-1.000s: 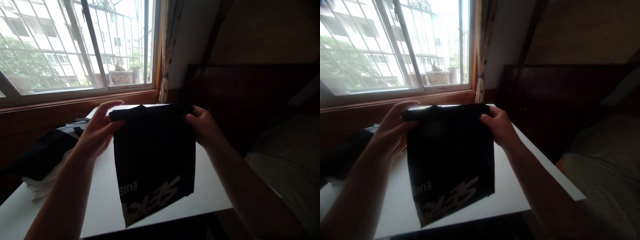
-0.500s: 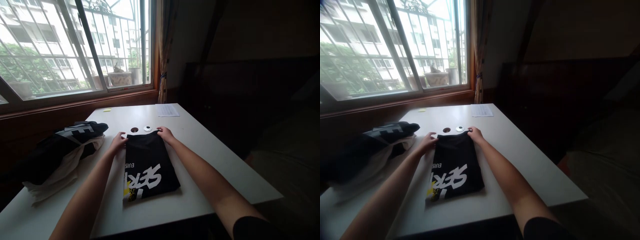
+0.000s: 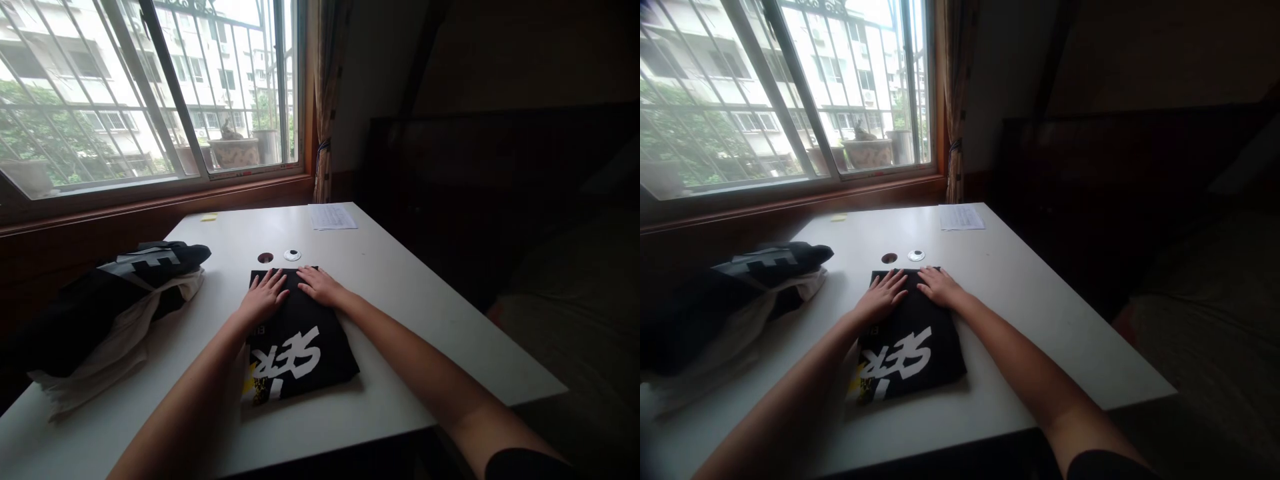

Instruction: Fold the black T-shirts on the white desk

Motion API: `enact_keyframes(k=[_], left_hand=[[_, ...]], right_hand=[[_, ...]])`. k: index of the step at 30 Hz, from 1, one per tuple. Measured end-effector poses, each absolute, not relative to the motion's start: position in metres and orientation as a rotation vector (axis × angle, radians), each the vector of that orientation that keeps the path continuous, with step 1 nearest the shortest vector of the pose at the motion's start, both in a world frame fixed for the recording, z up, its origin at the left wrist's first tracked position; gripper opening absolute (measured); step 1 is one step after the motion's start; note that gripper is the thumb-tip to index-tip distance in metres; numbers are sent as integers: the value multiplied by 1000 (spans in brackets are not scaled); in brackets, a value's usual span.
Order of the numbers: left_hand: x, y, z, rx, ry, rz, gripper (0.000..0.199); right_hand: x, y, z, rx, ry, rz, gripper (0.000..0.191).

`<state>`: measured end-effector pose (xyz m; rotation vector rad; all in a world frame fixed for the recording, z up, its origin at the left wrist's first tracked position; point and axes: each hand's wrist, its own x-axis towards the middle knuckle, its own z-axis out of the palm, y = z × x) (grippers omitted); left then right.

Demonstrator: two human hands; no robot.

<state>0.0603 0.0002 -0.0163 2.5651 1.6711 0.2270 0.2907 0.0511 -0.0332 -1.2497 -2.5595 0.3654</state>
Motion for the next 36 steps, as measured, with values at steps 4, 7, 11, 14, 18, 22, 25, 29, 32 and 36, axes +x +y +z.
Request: enact_keyframes(k=[4,7,11,14,18,22,25,29,32,36], left_hand=[[48,5,-21,2548,1698,203,61],[36,10,-20,2460,1730,206,62],[22,12,-18,2379,1785,225,61],[15,-1,-10,2420,1774,301,55],[21,-50,14,2672,1422,535,40],[40,-119,36,2755,1041,449,43],[48,-159,35,2832,1000,344,59],[43,-179,21,2953,1070,345,54],[32,-180,15,3054,1131,276,37],[11,-176,12,3093,1238,223,20]], right_hand=[[307,64,-39,-1456,-2523,350,60],[315,70,-40,-1508,-2477,340,58],[320,74,-42,-1531,-2403,321,53],[323,79,-44,-1528,-2326,304,47],[324,87,-44,-1517,-2223,295,41],[319,93,-42,-1471,-2202,307,41],[312,95,-40,-1451,-2207,325,40],[307,97,-35,-1479,-2200,343,30],[310,98,-31,-1515,-2200,352,24],[324,95,-25,-1601,-2172,353,17]])
